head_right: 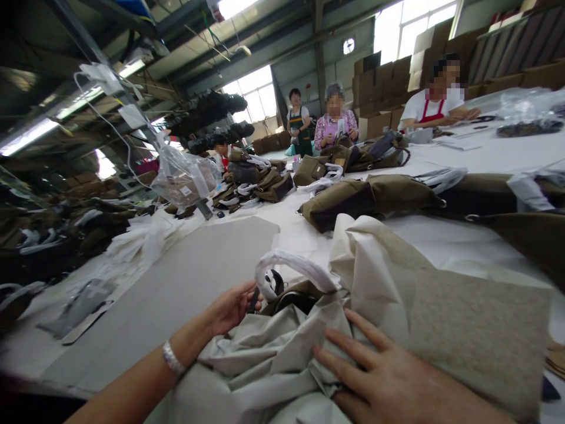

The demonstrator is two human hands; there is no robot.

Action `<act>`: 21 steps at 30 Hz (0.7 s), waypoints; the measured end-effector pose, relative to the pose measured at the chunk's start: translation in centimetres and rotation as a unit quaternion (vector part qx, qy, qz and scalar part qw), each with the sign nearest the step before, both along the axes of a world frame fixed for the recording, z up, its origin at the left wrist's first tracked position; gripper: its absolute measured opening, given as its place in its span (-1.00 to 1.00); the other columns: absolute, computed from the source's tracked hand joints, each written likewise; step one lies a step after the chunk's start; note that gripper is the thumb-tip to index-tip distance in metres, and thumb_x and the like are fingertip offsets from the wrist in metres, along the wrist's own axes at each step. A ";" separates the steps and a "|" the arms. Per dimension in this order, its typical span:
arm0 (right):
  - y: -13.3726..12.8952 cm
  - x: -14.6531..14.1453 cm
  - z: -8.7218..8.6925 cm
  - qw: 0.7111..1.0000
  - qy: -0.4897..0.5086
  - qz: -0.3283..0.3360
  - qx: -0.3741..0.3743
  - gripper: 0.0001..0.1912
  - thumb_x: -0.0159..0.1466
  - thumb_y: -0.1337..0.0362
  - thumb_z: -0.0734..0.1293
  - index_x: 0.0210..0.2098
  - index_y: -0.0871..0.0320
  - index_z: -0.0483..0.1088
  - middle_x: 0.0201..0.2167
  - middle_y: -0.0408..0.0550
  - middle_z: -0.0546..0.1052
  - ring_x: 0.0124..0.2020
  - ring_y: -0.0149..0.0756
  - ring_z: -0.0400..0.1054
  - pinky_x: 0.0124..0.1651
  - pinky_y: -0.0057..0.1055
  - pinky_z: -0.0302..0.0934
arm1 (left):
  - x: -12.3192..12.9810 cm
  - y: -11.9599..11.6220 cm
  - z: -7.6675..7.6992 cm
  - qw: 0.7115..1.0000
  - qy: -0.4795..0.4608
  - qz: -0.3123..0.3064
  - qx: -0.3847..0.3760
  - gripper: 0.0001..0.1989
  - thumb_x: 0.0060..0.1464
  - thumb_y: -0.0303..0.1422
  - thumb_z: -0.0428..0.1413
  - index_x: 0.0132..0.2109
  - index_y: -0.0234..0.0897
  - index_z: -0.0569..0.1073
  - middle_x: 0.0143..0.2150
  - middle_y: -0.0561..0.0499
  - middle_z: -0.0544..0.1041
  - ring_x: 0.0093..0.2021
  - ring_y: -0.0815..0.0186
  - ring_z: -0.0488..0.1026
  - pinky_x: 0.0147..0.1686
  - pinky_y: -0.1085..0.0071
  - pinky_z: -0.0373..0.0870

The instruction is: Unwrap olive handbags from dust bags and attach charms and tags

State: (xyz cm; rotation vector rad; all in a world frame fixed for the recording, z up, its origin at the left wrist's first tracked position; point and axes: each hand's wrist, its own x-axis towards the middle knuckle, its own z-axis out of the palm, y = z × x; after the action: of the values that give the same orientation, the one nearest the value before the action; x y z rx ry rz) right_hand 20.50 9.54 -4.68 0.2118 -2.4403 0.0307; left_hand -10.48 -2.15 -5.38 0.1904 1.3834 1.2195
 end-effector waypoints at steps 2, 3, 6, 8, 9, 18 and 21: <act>0.0 -0.2 0.0 1.000 0.007 -0.004 0.003 -0.57 0.53 0.20 0.12 -0.30 -0.03 0.57 -0.01 -0.27 0.60 0.09 -0.23 0.41 0.45 -0.10 -0.16 | -0.5 0.9 -1.1 0.999 -0.002 0.039 -0.005 -0.65 0.36 -0.23 0.07 -0.32 -0.40 0.50 -0.45 -0.03 0.55 -0.51 0.42 0.49 -0.45 0.53 0.49; 0.0 -0.2 -0.1 1.000 0.011 -0.007 0.003 -0.57 0.53 0.19 0.12 -0.31 -0.03 0.57 -0.02 -0.27 0.60 0.09 -0.23 0.41 0.44 -0.11 -0.14 | -0.8 1.4 -1.4 0.998 0.005 0.057 -0.001 -0.65 0.38 -0.26 0.04 -0.31 -0.41 0.50 -0.45 -0.03 0.55 -0.52 0.43 0.49 -0.45 0.53 0.50; 0.2 -0.2 -0.5 1.000 0.014 -0.010 0.005 -0.58 0.52 0.20 0.14 -0.32 -0.02 0.57 0.00 -0.25 0.60 0.11 -0.21 0.40 0.41 -0.07 -0.06 | -1.1 2.3 -1.1 0.993 0.045 0.106 0.034 -0.74 0.37 -0.35 0.06 -0.27 -0.42 0.50 -0.44 -0.01 0.54 -0.53 0.46 0.48 -0.45 0.55 0.50; 0.4 -0.1 -0.3 1.000 0.006 -0.005 0.010 -0.61 0.51 0.21 0.17 -0.32 -0.01 0.57 0.04 -0.23 0.58 0.13 -0.18 0.39 0.40 -0.05 -0.04 | -1.0 2.0 0.2 0.983 0.088 0.136 0.085 -0.85 0.30 -0.37 0.16 -0.21 -0.40 0.51 -0.38 0.01 0.55 -0.49 0.47 0.50 -0.40 0.57 0.50; 0.5 -0.1 -0.1 1.000 -0.003 0.000 0.014 -0.65 0.50 0.22 0.19 -0.30 0.00 0.58 0.05 -0.22 0.58 0.13 -0.17 0.39 0.40 -0.05 -0.02 | -0.8 1.6 1.0 0.976 0.111 0.148 0.117 -0.87 0.25 -0.35 0.22 -0.18 -0.37 0.52 -0.35 0.04 0.56 -0.44 0.47 0.51 -0.35 0.58 0.51; 1.6 -0.9 0.3 0.997 -0.077 0.025 -0.019 -0.82 0.43 0.25 0.32 -0.23 0.03 0.58 0.12 -0.16 0.55 0.13 -0.12 0.42 0.35 0.10 0.11 | 2.5 -3.4 8.4 0.844 0.440 -0.150 0.268 -0.73 0.29 -0.17 0.16 -0.22 -0.30 0.58 -0.29 -0.04 0.57 -0.22 0.25 0.51 -0.13 0.39 0.42; 1.4 -1.3 0.5 0.995 -0.098 0.028 -0.018 -0.83 0.41 0.28 0.32 -0.15 0.02 0.59 0.14 -0.12 0.54 0.17 -0.09 0.40 0.36 0.09 0.13 | 3.9 -2.4 10.3 0.760 0.504 -0.333 0.238 -0.68 0.36 -0.21 0.04 -0.19 -0.31 0.59 -0.31 -0.05 0.55 -0.28 0.29 0.46 -0.21 0.44 0.34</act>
State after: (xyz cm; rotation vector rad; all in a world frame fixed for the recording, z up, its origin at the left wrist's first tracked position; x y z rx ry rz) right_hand 19.24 10.90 -4.23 0.2718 -2.6270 0.1256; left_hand -6.62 -4.51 4.94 1.7666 1.5949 0.7944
